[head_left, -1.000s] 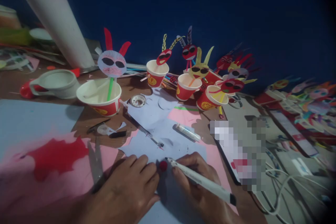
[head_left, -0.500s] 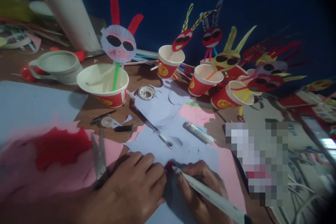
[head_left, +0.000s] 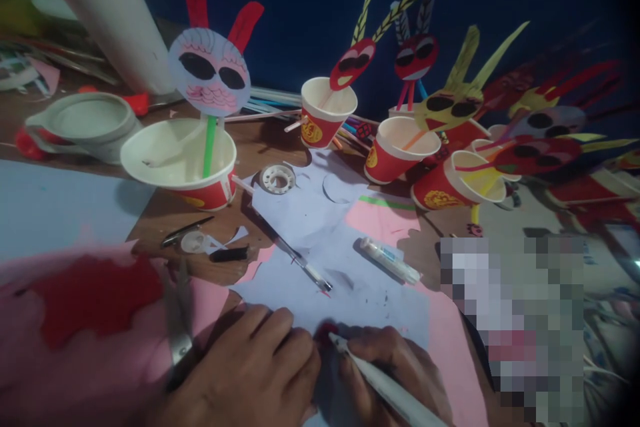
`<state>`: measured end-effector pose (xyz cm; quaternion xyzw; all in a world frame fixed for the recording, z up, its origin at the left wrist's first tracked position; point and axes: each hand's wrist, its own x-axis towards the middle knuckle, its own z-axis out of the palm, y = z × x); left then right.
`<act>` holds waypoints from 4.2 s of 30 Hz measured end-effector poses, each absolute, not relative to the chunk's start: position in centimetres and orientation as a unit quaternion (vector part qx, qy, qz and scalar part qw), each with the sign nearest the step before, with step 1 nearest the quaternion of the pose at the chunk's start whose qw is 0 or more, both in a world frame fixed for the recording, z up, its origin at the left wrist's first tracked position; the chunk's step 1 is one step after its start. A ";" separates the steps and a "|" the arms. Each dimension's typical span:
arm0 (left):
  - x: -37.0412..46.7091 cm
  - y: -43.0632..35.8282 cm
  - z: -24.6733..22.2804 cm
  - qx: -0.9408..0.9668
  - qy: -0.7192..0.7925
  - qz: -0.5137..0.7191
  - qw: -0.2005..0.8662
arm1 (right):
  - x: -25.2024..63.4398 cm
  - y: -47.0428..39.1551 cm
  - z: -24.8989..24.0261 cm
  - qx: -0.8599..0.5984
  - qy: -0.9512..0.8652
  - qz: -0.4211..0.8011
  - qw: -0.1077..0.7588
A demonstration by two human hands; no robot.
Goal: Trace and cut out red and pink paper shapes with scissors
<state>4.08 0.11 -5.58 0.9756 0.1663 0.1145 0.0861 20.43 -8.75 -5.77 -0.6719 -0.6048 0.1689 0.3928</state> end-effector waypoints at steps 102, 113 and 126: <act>3.6 0.4 -4.6 0.982 0.140 0.064 0.112 | 21.8 -9.4 -4.8 -0.658 -0.637 0.170 0.364; 3.6 0.2 -4.5 0.987 0.134 0.031 0.083 | 21.6 -9.1 -5.1 -0.666 -0.635 0.152 0.361; 3.5 0.3 -4.5 0.984 0.132 0.051 0.109 | 21.8 -9.4 -5.2 -0.666 -0.630 0.161 0.367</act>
